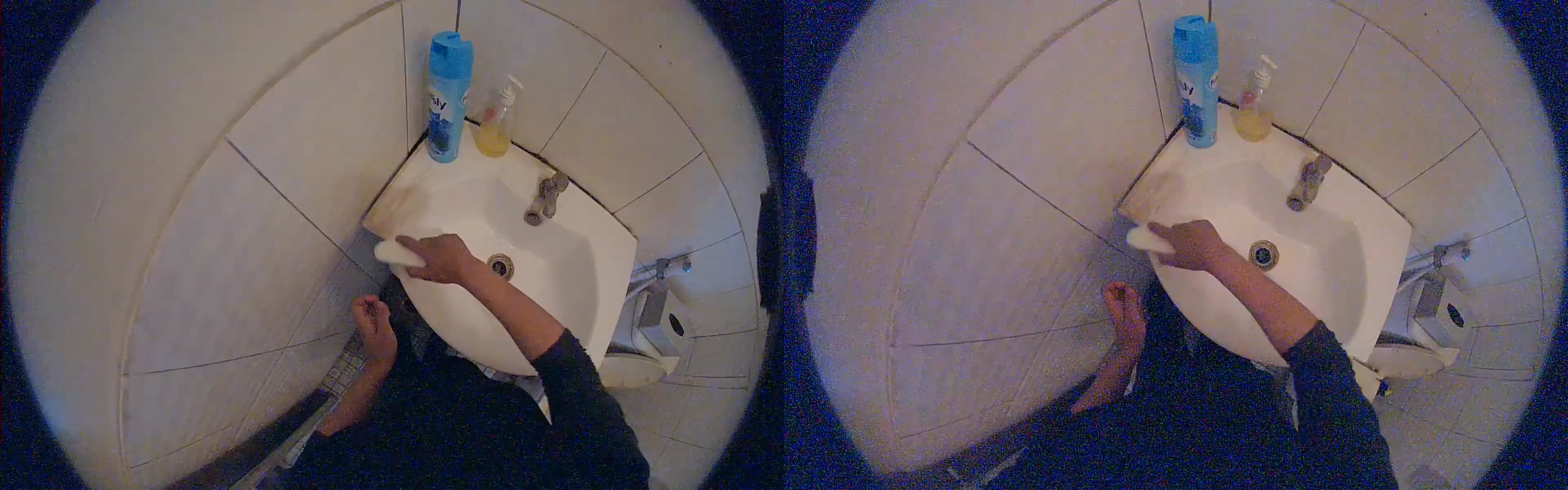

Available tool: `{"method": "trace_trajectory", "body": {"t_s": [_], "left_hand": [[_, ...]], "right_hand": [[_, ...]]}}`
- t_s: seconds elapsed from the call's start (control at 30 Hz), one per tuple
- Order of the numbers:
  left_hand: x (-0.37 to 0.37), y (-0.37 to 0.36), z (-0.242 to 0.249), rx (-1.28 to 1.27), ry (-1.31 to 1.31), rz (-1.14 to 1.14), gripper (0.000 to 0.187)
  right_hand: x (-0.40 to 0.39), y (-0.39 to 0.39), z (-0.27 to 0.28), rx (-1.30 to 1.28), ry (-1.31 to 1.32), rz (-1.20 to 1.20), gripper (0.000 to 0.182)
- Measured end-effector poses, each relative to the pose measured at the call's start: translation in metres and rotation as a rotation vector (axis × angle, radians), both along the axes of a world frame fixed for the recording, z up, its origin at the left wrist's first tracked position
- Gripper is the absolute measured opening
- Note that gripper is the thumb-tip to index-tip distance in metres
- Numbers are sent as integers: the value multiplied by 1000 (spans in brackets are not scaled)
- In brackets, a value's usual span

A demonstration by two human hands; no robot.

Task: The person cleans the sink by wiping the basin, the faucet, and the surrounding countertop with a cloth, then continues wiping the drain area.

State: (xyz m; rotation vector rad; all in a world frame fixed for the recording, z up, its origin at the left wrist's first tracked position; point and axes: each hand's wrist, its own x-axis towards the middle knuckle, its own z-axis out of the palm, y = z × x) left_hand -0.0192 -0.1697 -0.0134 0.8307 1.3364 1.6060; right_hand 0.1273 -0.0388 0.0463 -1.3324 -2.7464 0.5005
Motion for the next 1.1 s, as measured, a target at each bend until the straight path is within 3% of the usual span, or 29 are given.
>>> {"method": "trace_trajectory", "body": {"t_s": [0.07,0.17,0.23,0.27,0.33,0.4,0.47,0.57,0.63,0.8,0.9,0.97,1.1], "left_hand": [[-2,-2,4,-6,19,-5,17],[-3,-2,0,47,38,-9,15],[-5,-3,3,9,16,4,14],[-6,-5,0,7,15,11,14],[-7,-4,-5,10,-61,8,13],[-6,-3,-5,-7,-42,15,13],[-8,-6,-4,-38,-15,20,13],[-5,-7,-1,1,-48,-21,14],[-5,-7,0,47,-33,-26,15],[1,-7,-4,45,-17,-41,16],[6,-3,-8,77,13,-77,17],[12,1,-3,92,49,-92,17],[18,6,3,126,6,-114,17]], "right_hand": [[-2,-8,-5,42,65,-33,64],[20,-42,23,-71,-125,165,64],[30,-62,39,-121,-283,435,62],[26,-61,39,-122,-284,443,62],[14,-49,36,-87,-404,409,60],[1,-21,29,-25,-353,331,62],[-4,-6,17,0,-94,48,63],[29,-54,14,-229,-83,160,59],[66,-89,0,-342,114,172,57],[90,-108,-2,-440,155,135,60],[54,-87,-16,-333,84,-12,66],[34,-78,-13,-393,89,-291,69],[84,-124,-14,-523,76,-293,69]]}}
